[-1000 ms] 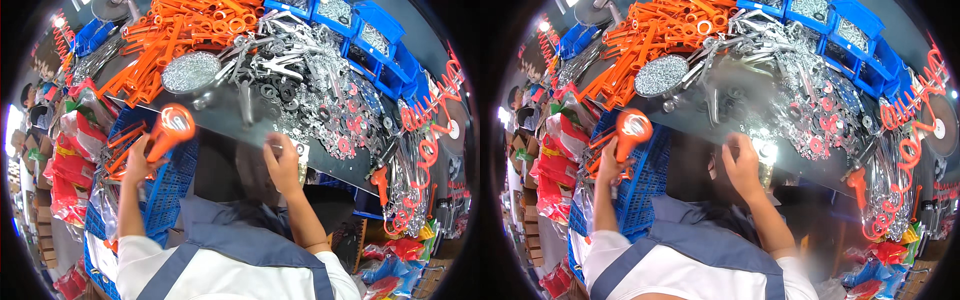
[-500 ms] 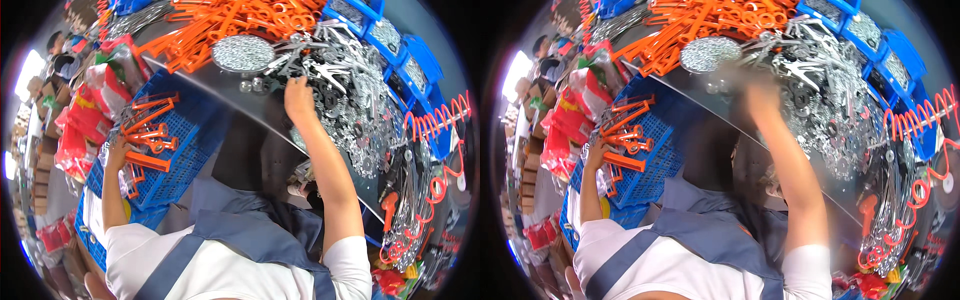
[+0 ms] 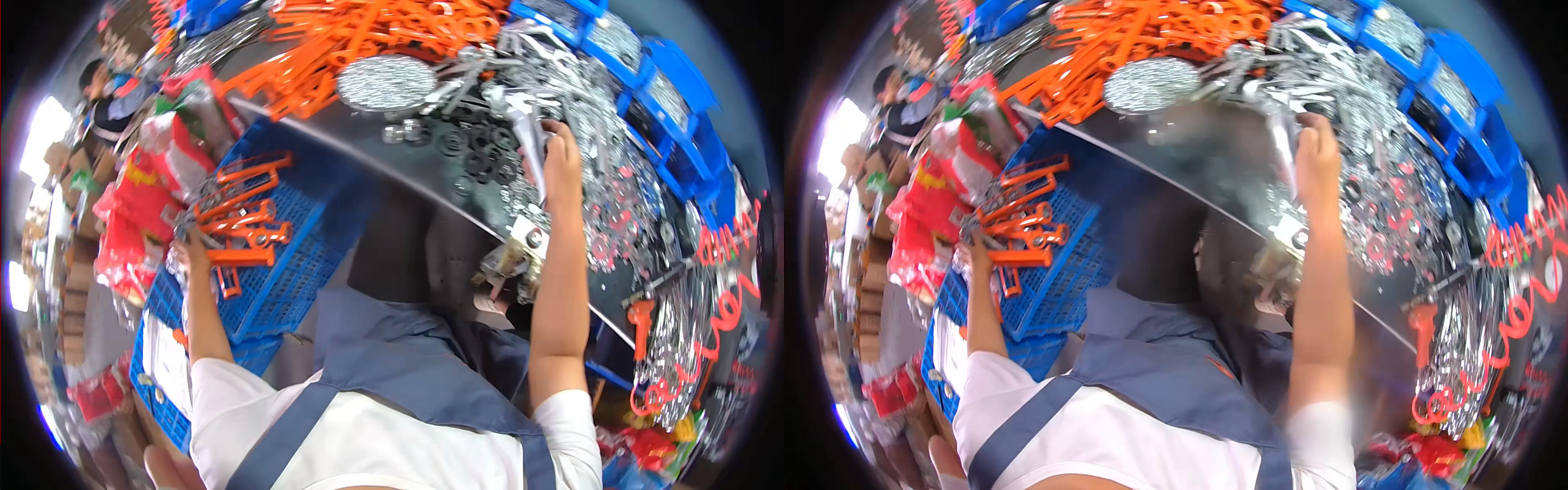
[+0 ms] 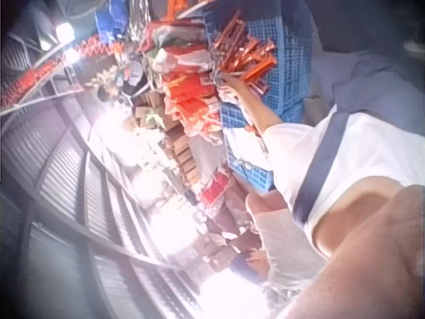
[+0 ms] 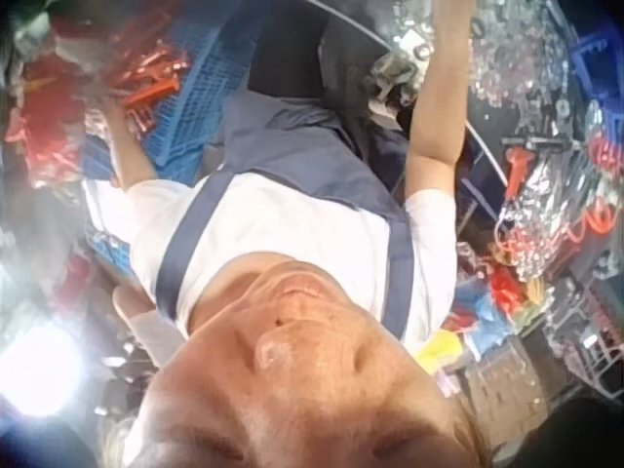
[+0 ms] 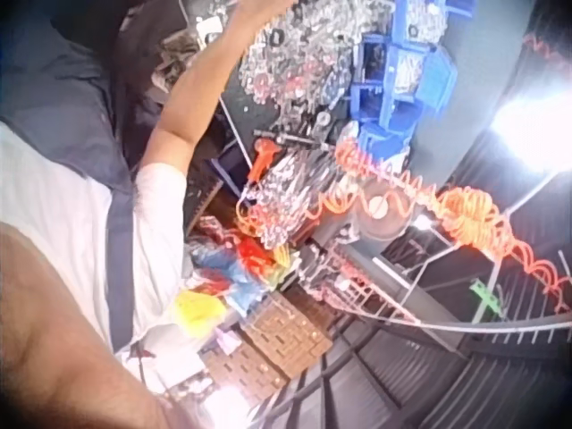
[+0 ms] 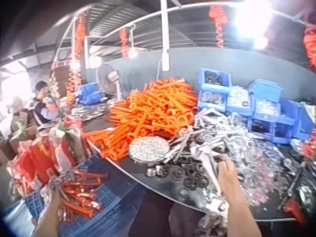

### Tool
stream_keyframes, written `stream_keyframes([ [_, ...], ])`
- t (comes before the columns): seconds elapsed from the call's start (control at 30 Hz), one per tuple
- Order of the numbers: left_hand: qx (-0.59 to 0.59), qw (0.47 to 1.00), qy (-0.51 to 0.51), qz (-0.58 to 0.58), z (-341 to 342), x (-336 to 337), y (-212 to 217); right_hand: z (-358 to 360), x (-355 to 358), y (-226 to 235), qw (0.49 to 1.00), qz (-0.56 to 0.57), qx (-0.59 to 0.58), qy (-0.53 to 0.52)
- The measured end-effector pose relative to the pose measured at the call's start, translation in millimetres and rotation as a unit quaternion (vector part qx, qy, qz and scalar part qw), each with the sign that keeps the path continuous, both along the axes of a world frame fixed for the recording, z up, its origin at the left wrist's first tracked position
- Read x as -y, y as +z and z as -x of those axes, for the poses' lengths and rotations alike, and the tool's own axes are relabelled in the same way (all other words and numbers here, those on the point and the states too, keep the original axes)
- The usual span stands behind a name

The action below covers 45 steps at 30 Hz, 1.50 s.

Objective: The person assembles complex hardware components by hand, joining metal plates, washers, screws, and bolts, and using an electric drill for some connections.

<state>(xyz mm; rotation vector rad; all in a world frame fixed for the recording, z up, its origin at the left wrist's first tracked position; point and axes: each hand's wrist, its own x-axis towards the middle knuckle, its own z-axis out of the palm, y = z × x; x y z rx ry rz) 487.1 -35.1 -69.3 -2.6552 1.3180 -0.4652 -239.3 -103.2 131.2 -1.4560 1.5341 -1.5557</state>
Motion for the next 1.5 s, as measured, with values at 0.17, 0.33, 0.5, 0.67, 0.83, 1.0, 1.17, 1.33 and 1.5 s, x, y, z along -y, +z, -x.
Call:
stream_keyframes([
  [0.17, -0.024, 0.986, -0.001, -0.165, 75.8, 4.3, 82.6, -65.3, -133.7, 17.8, 0.985, -0.087, 0.150, 0.000],
  [0.33, -0.412, 0.767, -0.472, 0.139, 352.7, -41.2, 184.6, -101.1, -156.6, -30.8, 0.973, 0.098, -0.206, -0.031],
  [0.5, -0.412, 0.584, -0.691, 0.105, 454.8, -59.8, 177.6, -111.2, -166.0, -30.8, 0.992, 0.065, -0.107, -0.008],
  [0.67, -0.279, 0.606, -0.733, 0.128, 465.4, -49.1, 173.6, -97.2, -172.3, -36.8, 0.979, -0.012, -0.193, 0.062],
  [0.83, -0.506, 0.543, -0.668, 0.054, 480.0, -39.3, 167.9, -96.3, -164.8, -40.4, 0.993, -0.017, -0.105, 0.047],
  [1.0, -0.514, 0.597, -0.591, 0.174, 479.2, -25.3, 147.0, -48.4, -142.0, -11.9, 0.991, -0.118, -0.038, 0.058],
  [1.17, -0.543, 0.554, -0.624, 0.092, 466.4, -1.6, 150.1, 12.5, -74.2, -21.2, 0.969, -0.130, -0.208, -0.025],
  [1.33, -0.883, 0.343, -0.316, -0.056, 473.5, -18.1, 149.4, 4.4, -38.9, -37.2, 0.895, -0.219, -0.388, -0.013],
  [1.5, -0.854, 0.366, -0.365, -0.070, 472.7, -20.3, 145.4, 0.4, -32.3, -57.7, 0.891, -0.165, -0.418, -0.071],
])
